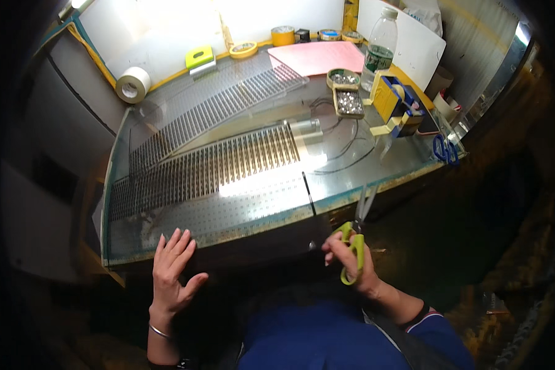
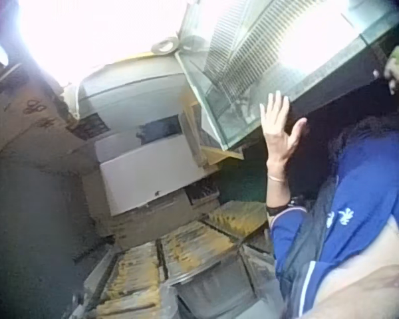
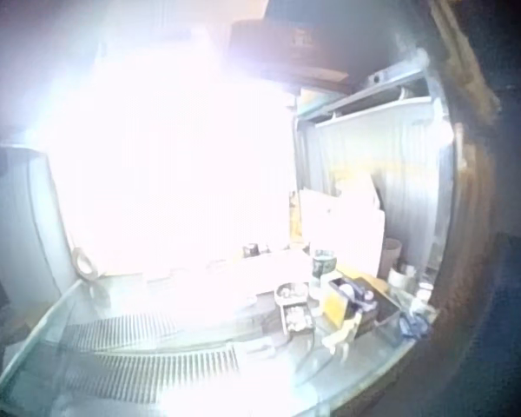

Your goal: Cutting a transparent sheet with a grid pattern using scissors at a workstation.

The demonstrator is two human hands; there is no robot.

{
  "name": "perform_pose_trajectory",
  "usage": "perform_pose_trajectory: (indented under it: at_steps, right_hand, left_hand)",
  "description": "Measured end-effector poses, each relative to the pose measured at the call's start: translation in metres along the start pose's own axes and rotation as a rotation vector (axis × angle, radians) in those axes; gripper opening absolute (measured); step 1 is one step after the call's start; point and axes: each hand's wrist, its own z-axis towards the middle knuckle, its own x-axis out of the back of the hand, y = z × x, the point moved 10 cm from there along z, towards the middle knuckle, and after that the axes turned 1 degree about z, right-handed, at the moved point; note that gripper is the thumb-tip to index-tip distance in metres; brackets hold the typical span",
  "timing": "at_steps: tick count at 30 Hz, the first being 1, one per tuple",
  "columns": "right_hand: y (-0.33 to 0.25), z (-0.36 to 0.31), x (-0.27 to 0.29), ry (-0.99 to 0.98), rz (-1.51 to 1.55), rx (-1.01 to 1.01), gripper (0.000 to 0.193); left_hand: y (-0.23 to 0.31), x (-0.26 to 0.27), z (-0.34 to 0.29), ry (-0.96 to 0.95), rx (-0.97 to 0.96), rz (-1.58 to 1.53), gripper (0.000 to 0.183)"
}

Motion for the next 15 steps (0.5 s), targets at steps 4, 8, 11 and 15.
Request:
perform_pose_trajectory:
  at_steps: [4, 8, 11, 15]
  right_hand:
    - [-0.015, -0.005, -0.003, 0.070, -0.067, 0.081, 0.016]
    - [-0.005, -0.021, 0.013, 0.081, -0.032, 0.003, 0.026]
    - [0.026, -0.043, 0.013, -0.037, -0.127, -0.176, 0.040]
    - [0.047, -0.062, 0.004, -0.106, -0.111, -0.331, 0.034]
  left_hand:
    - [0.095, -0.002, 0.013, 0.314, -0.367, -0.284, 0.024]
    - [0.113, -0.145, 0.020, -0.459, 0.426, -1.416, 0.018]
    - [0.113, -0.172, 0.047, -0.286, 0.724, -1.976, 0.021]
    - [0.114, -0.176, 0.066, -0.200, 0.754, -1.853, 0.018]
